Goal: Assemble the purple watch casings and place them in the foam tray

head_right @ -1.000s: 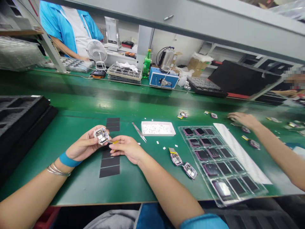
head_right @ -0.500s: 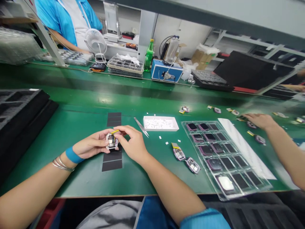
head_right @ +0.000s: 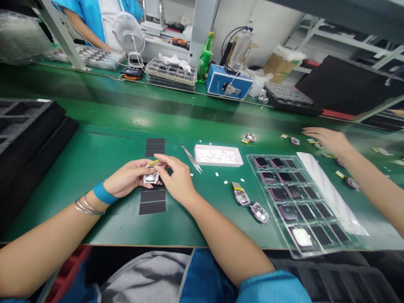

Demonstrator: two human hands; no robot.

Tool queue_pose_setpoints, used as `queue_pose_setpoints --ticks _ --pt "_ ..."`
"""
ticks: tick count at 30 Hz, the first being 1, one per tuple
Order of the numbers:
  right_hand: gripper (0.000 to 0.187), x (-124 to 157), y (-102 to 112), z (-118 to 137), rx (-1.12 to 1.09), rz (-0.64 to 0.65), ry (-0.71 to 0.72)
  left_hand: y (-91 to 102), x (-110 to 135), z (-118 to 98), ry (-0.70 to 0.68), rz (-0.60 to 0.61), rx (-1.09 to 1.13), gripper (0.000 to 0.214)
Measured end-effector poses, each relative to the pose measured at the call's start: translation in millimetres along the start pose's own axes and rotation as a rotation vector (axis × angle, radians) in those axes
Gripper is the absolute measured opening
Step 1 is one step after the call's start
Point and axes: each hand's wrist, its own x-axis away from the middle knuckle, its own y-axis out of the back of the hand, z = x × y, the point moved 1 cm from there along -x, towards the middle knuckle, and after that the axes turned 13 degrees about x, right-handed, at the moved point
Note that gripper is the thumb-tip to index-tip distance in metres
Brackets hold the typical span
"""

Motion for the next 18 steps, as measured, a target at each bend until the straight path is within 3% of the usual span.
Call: queue_pose_setpoints --ticks 3,5,9,18 --pt "0.024 -3.1 -1.3 -7.7 -0.004 0.068 -0.112 5.2 -1.3 -5.4 -0.073 -0.123 0.101 0.013" --pt "0.011 -4.1 -1.8 -10.6 0.189 0.148 -0.096 8.3 -1.3 -8.7 -0.122 -0.185 0.164 0.010" --pt "0.010 -2.0 -4.7 -10.3 0.517 0.260 -0.006 8.9 -0.6 -9.6 -0.133 -0.200 0.184 0.008" --pt "0.008 -3.8 -9.1 -9.6 0.527 0.261 -0.040 7.0 -1.1 -6.5 -0.119 -0.199 0.190 0.011"
